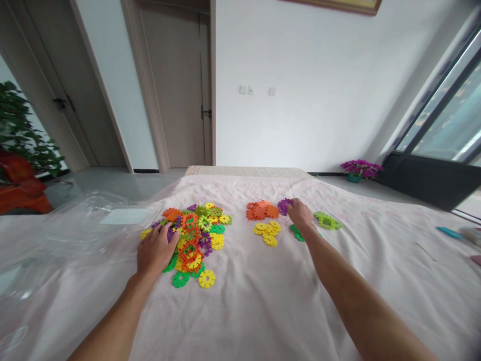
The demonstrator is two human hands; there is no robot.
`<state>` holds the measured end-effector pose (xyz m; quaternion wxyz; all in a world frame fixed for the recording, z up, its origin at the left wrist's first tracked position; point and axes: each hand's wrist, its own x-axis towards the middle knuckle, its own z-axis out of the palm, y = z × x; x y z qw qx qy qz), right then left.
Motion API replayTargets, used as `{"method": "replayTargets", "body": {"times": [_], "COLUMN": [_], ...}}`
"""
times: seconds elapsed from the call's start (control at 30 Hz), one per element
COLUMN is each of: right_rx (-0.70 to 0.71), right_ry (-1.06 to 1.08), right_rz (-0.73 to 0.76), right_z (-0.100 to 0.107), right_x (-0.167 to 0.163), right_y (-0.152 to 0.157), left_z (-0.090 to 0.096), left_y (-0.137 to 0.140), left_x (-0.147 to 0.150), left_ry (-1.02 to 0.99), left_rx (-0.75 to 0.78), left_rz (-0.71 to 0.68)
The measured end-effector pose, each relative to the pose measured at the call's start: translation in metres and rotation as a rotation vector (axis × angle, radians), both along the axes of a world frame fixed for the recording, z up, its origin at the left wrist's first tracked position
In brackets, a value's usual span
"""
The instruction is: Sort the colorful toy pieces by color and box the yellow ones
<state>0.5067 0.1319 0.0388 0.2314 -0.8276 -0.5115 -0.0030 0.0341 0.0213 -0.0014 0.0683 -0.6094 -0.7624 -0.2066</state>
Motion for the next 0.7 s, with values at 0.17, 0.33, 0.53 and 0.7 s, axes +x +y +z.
{"method": "replayTargets", "body": {"times": [0.17, 0.33, 0.53, 0.7], "right_rx": [-0.055, -0.112, -0.117, -0.127], "right_ry": [-0.041, -0.073, -0.106, -0.105], "right_rz": [-0.011, 0.014, 0.009, -0.047], "right_z": [-0.005, -0.004, -0.005, -0.003], "right_x": [0.009, 0.013, 0.025, 0.03], "right_y": [0.008, 0.012, 0.018, 0.017], "left_z": [0.001, -0.003, -0.003, -0.002], "left_y": [-0.001, 0.001, 0.002, 0.001], "left_x": [0.0, -0.001, -0.002, -0.001], "left_ry": [0.002, 0.006, 0.003, 0.007], "left_rx": [0.009, 0.008, 0.004, -0.001], "left_rz": [-0.003, -0.002, -0.009, -0.009]}}
